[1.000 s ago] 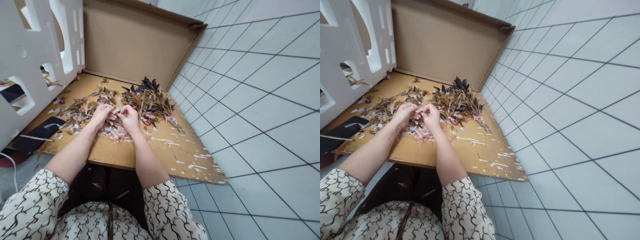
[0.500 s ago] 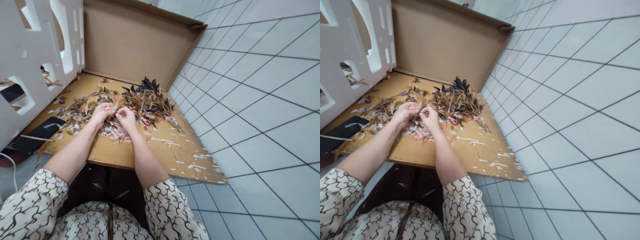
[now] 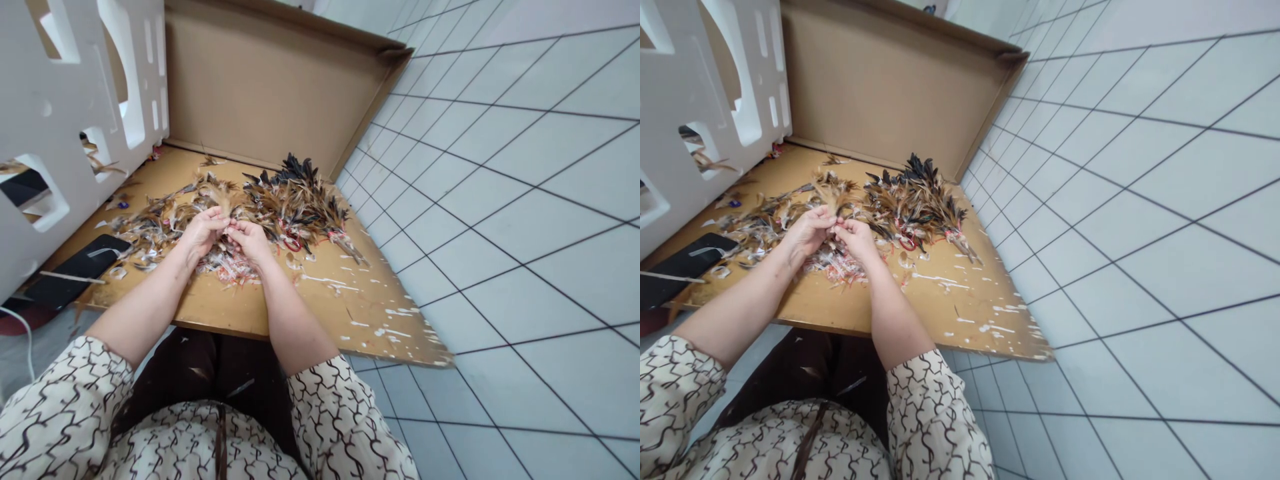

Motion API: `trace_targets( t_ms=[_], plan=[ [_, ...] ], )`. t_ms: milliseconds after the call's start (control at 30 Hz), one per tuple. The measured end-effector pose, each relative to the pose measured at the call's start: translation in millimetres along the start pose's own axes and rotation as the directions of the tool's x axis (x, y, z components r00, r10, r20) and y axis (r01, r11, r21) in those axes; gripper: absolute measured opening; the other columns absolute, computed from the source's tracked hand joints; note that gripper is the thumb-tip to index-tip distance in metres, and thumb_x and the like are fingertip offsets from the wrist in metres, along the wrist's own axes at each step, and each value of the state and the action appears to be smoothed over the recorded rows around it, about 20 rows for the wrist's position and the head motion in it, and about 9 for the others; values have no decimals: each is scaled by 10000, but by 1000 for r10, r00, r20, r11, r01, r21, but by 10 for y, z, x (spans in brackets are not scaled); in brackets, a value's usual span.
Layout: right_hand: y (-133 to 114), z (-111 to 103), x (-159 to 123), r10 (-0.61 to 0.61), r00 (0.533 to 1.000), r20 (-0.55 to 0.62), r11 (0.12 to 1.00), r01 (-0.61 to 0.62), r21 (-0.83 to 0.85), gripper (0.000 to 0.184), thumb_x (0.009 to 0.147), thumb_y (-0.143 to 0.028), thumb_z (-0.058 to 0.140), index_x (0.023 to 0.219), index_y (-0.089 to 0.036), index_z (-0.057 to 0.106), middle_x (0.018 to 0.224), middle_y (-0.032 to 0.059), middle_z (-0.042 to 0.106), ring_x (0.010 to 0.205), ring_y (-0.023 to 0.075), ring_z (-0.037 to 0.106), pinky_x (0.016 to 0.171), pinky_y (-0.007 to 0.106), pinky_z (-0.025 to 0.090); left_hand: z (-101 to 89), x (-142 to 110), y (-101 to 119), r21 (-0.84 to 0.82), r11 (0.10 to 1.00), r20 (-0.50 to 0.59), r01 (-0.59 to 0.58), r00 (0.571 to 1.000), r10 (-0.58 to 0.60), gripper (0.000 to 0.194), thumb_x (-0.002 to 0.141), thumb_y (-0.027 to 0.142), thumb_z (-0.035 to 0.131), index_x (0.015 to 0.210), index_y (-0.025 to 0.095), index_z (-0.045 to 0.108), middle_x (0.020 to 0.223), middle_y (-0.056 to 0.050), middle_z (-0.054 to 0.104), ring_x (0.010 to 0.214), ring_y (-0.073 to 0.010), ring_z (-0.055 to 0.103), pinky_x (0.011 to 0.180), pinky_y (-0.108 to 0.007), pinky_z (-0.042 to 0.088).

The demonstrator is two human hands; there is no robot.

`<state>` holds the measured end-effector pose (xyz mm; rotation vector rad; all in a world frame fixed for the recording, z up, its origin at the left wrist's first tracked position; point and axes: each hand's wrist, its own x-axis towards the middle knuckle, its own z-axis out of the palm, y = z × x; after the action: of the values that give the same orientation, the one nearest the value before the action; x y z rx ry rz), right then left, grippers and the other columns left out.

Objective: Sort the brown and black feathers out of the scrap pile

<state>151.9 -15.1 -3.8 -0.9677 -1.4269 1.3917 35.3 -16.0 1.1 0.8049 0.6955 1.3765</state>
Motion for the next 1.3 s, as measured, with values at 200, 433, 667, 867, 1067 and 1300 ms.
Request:
trace_targets(
  t_ms=[200,433,667,867,1067,1300],
  plan=[
    [-90,-138,-14,126,990,68,992,-124,-36,146,583,-225,667,562,-163,536,407,-83,469,342,19,322,369,168,198,-107,71,84,-59,992,-157,-113,982,103,146,545,37,638,644,140,606,562,16,623,514,-85,562,543,-199,468],
    [-181,-410,64,99,976,-196,977,-57,207,103,614,-126,630,565,-151,543,426,-66,479,369,21,360,374,147,244,-201,89,236,-21,984,-362,-179,918,160,161,573,32,594,677,155,595,574,8,630,558,-88,588,523,-171,453],
    [-170,-710,171,190,803,-565,848,156,507,181,766,-103,483,612,-184,433,442,-74,442,386,38,368,376,135,288,-204,84,251,216,958,-450,-187,852,268,144,518,66,603,643,138,592,538,16,606,506,-89,543,504,-185,398],
    [-98,-571,184,178,872,-455,942,-18,335,111,709,-101,521,633,-180,502,462,-65,460,398,52,367,391,172,282,-294,129,196,567,819,-331,-89,886,325,123,482,52,600,539,161,598,519,13,595,547,-127,548,629,-256,448],
    [64,-210,120,-158,972,-172,931,88,-355,22,651,-194,619,656,-182,601,586,-35,549,551,92,464,571,235,393,-531,199,116,935,353,-100,-44,920,379,173,441,79,672,500,228,605,534,-14,579,786,-264,589,802,-368,445],
    [124,-119,79,-146,989,-6,455,62,-889,55,672,-169,617,636,-204,641,686,44,621,712,179,548,687,291,392,-514,160,96,993,122,-43,-3,926,375,212,457,4,581,448,210,531,557,-71,531,946,-358,549,931,-500,361]
  ],
)
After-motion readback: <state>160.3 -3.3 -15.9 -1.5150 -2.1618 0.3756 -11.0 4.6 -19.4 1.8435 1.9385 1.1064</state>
